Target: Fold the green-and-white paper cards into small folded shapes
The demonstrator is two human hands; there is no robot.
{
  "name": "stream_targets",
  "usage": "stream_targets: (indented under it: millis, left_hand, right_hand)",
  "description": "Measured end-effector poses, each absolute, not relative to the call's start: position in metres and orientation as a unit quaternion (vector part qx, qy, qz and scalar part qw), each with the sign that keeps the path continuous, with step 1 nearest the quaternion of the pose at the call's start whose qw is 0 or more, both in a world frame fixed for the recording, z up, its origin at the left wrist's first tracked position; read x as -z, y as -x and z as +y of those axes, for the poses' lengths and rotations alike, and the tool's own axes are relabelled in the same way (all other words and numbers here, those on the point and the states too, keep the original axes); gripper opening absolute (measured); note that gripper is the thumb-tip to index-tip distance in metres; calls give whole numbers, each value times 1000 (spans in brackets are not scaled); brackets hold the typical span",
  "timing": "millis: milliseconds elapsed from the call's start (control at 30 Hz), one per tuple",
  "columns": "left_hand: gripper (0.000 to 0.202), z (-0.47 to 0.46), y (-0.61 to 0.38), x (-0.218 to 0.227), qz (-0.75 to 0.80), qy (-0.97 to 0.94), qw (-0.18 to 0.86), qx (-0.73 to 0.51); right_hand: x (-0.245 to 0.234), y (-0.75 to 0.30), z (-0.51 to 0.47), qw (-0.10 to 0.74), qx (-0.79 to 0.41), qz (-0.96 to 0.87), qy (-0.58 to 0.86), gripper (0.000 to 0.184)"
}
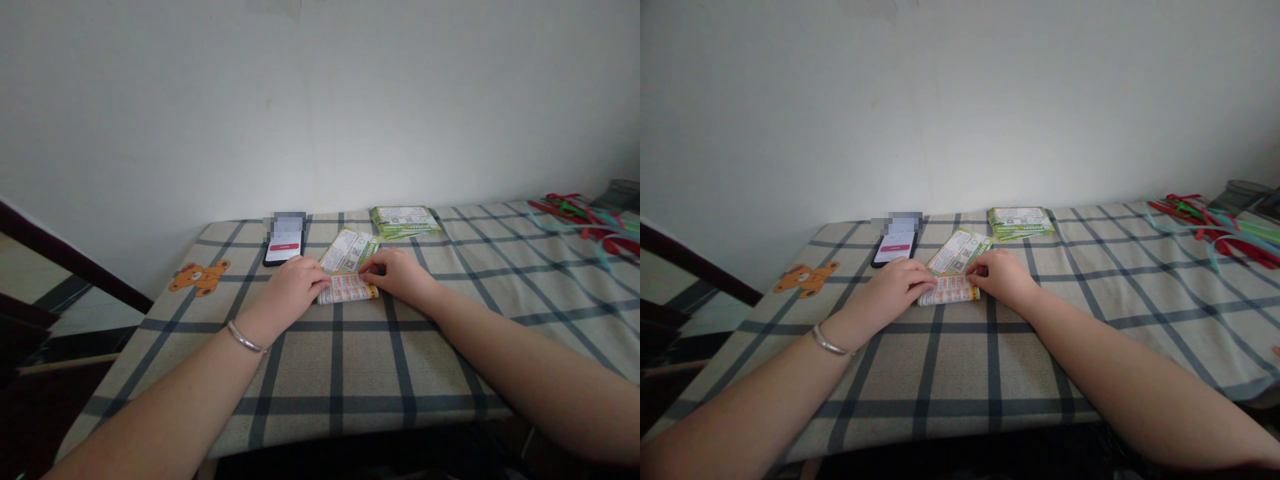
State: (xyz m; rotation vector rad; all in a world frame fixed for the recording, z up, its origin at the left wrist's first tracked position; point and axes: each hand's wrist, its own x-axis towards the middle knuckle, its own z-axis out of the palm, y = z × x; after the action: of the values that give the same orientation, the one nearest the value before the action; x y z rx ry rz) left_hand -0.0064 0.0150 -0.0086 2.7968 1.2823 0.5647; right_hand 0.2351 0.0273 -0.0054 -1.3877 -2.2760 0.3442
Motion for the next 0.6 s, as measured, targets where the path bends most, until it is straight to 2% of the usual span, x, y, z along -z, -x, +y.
stream_targets:
  millis: [233, 600]
  left_hand:
    - [14, 13, 6, 7, 427, -884, 35, -190]
    - [15, -2, -3, -3, 450, -882, -11, -140]
  right_hand:
    - [6, -235, 28, 223, -141, -820, 508, 10]
    - [7, -236, 28, 231, -164, -817, 503, 10]
